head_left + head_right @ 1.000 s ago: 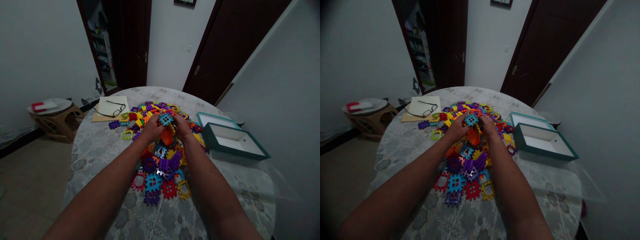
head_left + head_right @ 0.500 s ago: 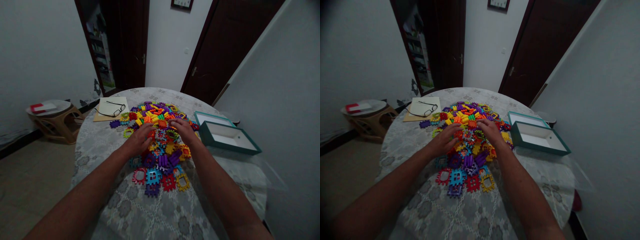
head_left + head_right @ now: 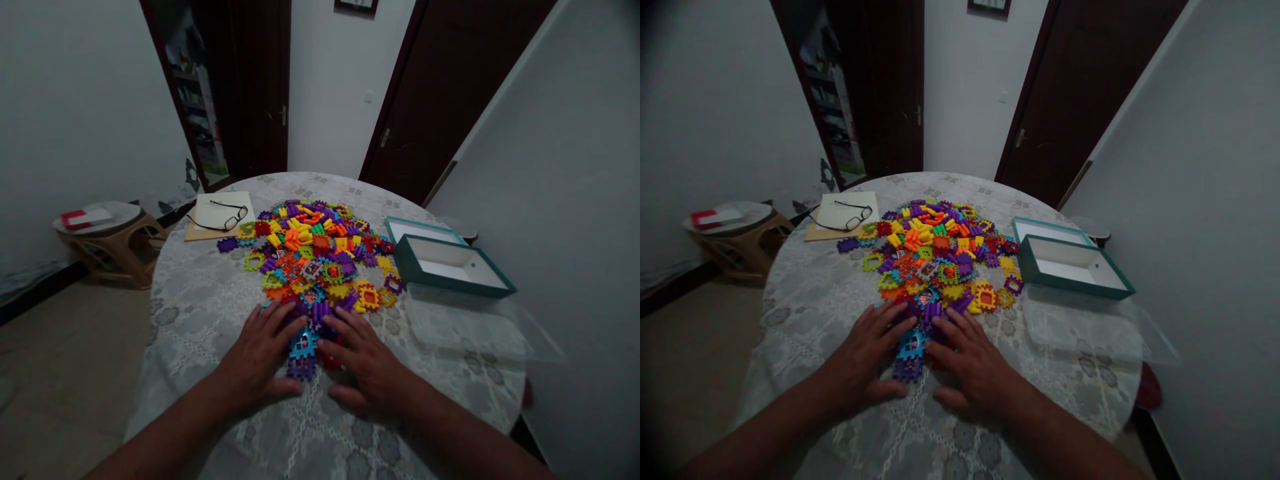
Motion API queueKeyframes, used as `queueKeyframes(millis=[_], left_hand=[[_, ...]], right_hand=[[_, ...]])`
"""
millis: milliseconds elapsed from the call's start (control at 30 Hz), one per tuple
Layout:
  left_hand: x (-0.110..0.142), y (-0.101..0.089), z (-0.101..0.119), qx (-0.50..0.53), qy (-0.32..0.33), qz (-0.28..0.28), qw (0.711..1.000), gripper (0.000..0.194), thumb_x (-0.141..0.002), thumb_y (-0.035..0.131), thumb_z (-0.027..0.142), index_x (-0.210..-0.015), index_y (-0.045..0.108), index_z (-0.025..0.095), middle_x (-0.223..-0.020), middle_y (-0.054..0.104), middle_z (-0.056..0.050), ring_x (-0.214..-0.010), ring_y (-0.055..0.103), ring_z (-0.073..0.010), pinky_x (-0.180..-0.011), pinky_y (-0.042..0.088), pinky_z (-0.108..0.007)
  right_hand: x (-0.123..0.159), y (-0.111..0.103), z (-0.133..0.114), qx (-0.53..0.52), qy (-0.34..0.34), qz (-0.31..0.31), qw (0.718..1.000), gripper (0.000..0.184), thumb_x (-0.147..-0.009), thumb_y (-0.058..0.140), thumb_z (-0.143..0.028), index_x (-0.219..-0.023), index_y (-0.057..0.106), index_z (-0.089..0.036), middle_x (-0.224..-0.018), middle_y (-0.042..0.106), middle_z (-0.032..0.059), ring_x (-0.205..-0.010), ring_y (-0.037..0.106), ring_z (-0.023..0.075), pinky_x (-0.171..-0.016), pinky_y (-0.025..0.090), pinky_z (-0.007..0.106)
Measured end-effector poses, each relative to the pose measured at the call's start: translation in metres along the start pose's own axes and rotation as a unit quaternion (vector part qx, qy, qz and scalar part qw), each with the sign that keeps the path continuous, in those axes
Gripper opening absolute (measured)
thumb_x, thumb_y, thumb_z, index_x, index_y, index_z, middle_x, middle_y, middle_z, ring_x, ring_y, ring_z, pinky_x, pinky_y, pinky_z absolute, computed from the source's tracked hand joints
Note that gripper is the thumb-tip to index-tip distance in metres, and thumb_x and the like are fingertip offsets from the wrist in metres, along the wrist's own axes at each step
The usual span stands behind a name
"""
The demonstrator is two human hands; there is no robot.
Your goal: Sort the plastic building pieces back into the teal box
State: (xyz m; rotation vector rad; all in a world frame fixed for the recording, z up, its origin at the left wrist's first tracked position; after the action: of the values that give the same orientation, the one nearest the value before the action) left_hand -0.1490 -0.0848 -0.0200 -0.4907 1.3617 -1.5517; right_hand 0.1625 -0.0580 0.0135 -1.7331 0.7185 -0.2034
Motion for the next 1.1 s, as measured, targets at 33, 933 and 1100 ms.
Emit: queueKeyframes(millis=[33, 933, 1100], left_hand=[[-0.003, 0.001, 0.002, -0.012, -0.011, 0.001, 1.000, 0.114, -0.077, 0.089, 0.076, -0.174, 0.043, 0.039, -0.179, 0.043, -0.016, -0.165, 0.036, -0.0495, -0.133, 0.026, -0.078], [-0.185, 0.010, -0.023, -0.060, -0.092, 0.158, 0.981, 0.059, -0.105, 0.066, 0.042, -0.157, 0.056, 0.017, -0.160, 0.058, -0.027, -0.147, 0.058, -0.0445, -0.119, 0.048, -0.060], [-0.175, 0.010, -0.004, -0.019, -0.058, 0.157, 0.986, 0.072, -0.102, 0.072, 0.050, -0.162, 0.050, 0.019, -0.165, 0.054, -0.024, -0.153, 0.051, -0.0434, -0.126, 0.041, -0.062]], right_hand=[[0.000, 0.005, -0.001, 0.012, -0.006, -0.005, 1.000, 0.078, -0.096, 0.080, -0.055, -0.167, 0.054, -0.036, -0.184, 0.036, 0.0077, -0.172, 0.024, 0.0390, -0.138, 0.026, 0.067], [-0.120, -0.034, 0.100, 0.138, 0.302, 0.184, 0.925, 0.039, -0.106, 0.062, -0.025, -0.143, 0.071, -0.013, -0.164, 0.055, 0.0260, -0.150, 0.051, 0.0396, -0.127, 0.044, 0.058], [-0.054, -0.021, 0.054, 0.095, 0.229, 0.130, 0.960, 0.081, -0.093, 0.083, -0.055, -0.163, 0.056, -0.026, -0.171, 0.049, 0.0200, -0.156, 0.046, 0.0441, -0.128, 0.042, 0.066]])
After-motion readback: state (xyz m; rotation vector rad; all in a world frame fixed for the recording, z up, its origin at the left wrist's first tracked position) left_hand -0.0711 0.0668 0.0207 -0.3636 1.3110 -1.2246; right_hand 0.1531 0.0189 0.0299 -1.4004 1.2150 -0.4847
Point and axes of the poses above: each hand's wrist, its own x-axis away from the middle knuckle, its own y-axis out of the palm, z = x × y, the point moved 1 cm from there along -x, towards the middle knuckle
